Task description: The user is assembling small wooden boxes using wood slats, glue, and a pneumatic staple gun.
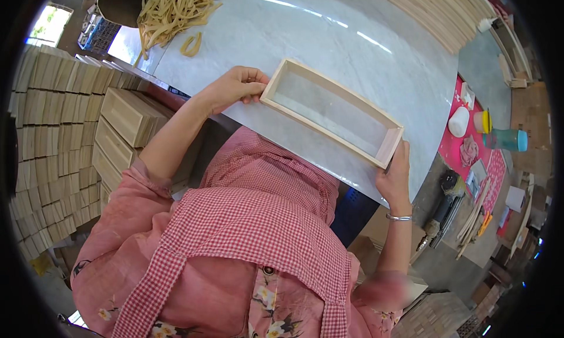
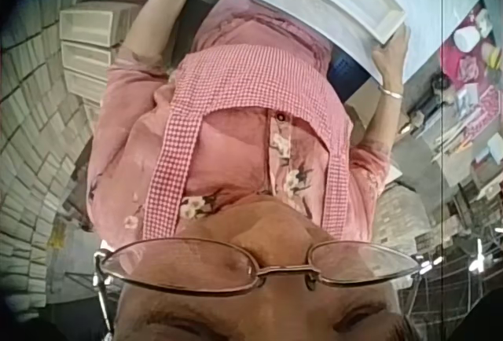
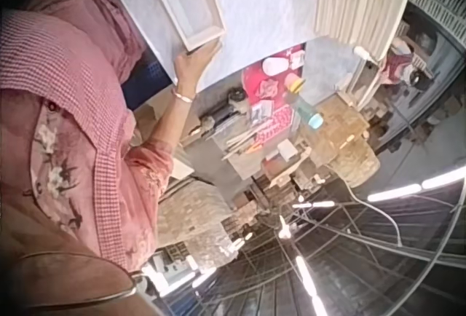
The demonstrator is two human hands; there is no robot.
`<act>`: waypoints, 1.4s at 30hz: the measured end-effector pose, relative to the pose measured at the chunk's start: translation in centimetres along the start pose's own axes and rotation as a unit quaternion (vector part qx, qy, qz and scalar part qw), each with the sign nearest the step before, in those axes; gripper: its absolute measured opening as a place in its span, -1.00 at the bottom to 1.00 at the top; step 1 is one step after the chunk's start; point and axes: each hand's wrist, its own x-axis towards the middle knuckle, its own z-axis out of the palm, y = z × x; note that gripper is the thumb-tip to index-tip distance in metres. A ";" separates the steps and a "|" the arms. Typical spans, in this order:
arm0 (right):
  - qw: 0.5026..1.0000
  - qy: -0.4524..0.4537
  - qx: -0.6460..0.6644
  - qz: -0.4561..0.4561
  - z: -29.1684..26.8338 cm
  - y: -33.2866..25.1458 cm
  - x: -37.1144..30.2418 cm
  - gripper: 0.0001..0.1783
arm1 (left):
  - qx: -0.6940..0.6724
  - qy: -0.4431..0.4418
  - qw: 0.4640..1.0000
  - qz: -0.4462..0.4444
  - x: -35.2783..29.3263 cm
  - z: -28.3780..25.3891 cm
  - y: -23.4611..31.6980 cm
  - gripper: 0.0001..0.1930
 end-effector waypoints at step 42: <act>0.848 0.005 0.443 0.292 -1.4 -2.3 -2.1 -0.79 | 0.019 -0.079 0.997 -0.016 -0.4 -0.5 3.0 -0.60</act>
